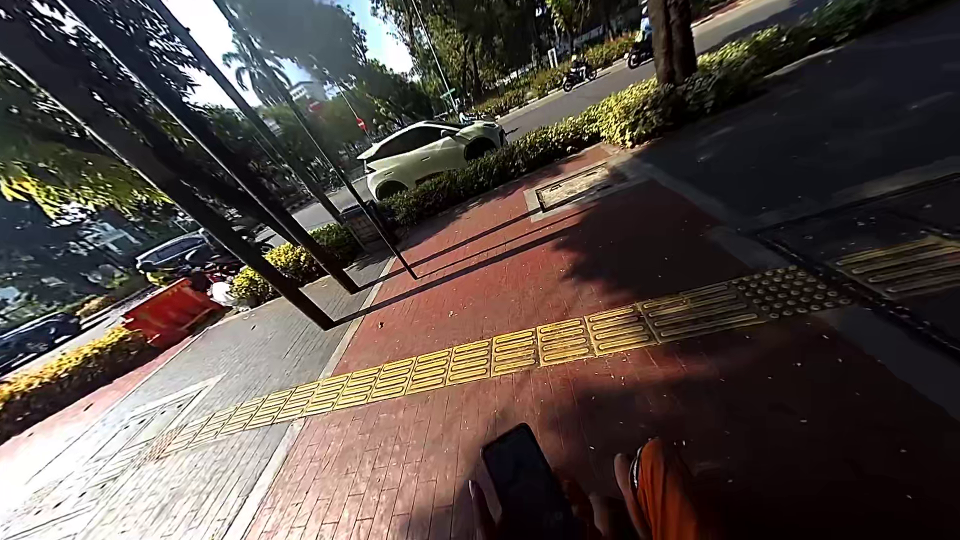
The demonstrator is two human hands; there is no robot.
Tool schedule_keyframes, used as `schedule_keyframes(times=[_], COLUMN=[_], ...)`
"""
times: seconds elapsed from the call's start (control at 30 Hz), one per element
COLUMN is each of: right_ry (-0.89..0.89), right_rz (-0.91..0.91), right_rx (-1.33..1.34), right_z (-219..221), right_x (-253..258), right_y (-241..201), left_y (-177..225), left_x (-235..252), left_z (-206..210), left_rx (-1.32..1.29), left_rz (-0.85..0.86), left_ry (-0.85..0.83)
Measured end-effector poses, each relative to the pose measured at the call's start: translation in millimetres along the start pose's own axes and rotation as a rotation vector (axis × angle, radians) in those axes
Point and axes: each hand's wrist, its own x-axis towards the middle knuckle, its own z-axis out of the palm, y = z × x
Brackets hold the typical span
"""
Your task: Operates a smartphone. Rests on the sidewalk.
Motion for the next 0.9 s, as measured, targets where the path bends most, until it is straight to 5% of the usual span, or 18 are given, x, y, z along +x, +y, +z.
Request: schedule_keyframes(times=[0.13,0.3,0.6,0.77,0.9], right_ry=[0.265,0.761,0.936,1.179,1.243], right_rz=[0.012,0.204,0.308,0.148,-0.163], right_rx=[0.102,0.194,0.221,0.026,-0.185], right_z=[-7,-54,-88,-98,-96], right_x=[48,79,175,239,272], right_y=[123,194,273,277,298], left_y=[-3,-15,-51,-72,-93], left_x=[46,125,259,328,374], left_z=[-6,-20,-78,-115,-125], left_rx=[0.047,0.059,0.041,0.041,0.071], left_rz=[-0.059,-0.12,-0.137,-0.181,-0.24], left_ry=[-0.059,-0.033,0.078,-0.018,0.039])
